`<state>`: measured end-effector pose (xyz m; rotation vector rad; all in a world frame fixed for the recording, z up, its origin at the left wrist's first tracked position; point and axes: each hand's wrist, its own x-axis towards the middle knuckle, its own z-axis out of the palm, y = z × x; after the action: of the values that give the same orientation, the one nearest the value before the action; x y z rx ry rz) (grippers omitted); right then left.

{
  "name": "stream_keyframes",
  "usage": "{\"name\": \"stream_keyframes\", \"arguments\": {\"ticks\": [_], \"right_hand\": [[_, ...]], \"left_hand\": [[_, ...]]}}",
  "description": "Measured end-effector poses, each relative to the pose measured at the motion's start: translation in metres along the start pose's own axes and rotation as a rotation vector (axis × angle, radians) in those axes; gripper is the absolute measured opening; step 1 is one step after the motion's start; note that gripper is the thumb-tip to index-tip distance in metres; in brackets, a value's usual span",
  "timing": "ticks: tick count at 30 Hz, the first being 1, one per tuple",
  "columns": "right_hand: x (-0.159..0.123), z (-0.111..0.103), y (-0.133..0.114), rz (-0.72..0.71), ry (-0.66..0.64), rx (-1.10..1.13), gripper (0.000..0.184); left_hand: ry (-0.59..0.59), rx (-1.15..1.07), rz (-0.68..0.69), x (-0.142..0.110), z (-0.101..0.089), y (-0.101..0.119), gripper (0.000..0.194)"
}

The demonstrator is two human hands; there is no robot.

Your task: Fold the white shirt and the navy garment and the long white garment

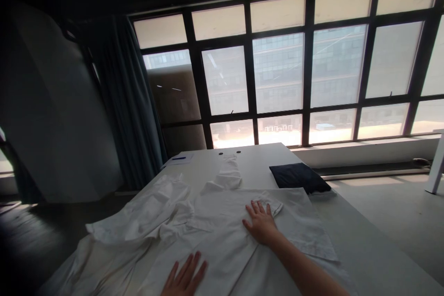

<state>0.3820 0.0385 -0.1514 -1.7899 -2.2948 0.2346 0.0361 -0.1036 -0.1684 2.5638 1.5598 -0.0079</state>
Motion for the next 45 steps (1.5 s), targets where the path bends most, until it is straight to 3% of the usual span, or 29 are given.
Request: {"name": "stream_keyframes", "arguments": {"ticks": [3, 6, 8, 10, 12, 14, 16, 19, 22, 27, 33, 39, 45], "right_hand": [[0.008, -0.009, 0.011, 0.021, -0.004, -0.008, 0.069], [0.014, -0.018, 0.011, 0.05, 0.02, -0.018, 0.064], [0.012, -0.021, 0.0, 0.089, 0.066, -0.033, 0.059], [0.003, -0.017, -0.022, 0.025, 0.143, -0.029, 0.052], [-0.011, -0.001, -0.052, -0.201, 0.191, 0.012, 0.039], [-0.028, 0.024, -0.085, -0.455, 0.107, 0.046, 0.021], [-0.042, 0.052, -0.114, -0.891, 0.077, 0.013, 0.025], [-0.053, 0.08, -0.141, -1.104, 0.244, -0.094, 0.03], [-0.051, 0.087, -0.152, -1.096, 0.41, -0.089, 0.029], [-0.048, 0.086, -0.158, -1.078, 0.546, -0.055, 0.023], [-0.049, 0.092, -0.156, -1.139, 0.54, 0.017, 0.018], [-0.055, 0.082, -0.149, -1.205, 0.362, -0.009, 0.024], [-0.064, 0.075, -0.145, -1.25, 0.315, -0.026, 0.024]], "left_hand": [[0.025, -0.033, -0.038, -0.011, -0.018, -0.03, 0.076], [0.046, -0.035, -0.075, -0.017, -0.026, -0.045, 0.084], [0.046, -0.032, -0.079, -0.017, -0.027, -0.047, 0.088], [0.045, -0.03, -0.075, -0.016, -0.027, -0.049, 0.091], [0.046, -0.032, -0.071, -0.013, -0.026, -0.05, 0.093], [0.055, -0.047, -0.071, -0.011, -0.028, -0.053, 0.094], [0.108, -0.078, -0.104, -0.009, -0.033, -0.055, 0.092], [0.279, -0.162, -0.215, -0.003, -0.042, -0.057, 0.068], [0.385, -0.245, -0.285, 0.007, -0.049, -0.06, 0.048], [0.426, -0.299, -0.266, 0.022, -0.046, -0.07, 0.042], [0.479, -0.327, -0.227, 0.008, -0.048, -0.075, 0.043], [0.357, -0.205, -0.398, -0.003, -0.056, -0.072, 0.038], [0.306, -0.13, -0.47, 0.002, -0.054, -0.077, 0.031]]}}
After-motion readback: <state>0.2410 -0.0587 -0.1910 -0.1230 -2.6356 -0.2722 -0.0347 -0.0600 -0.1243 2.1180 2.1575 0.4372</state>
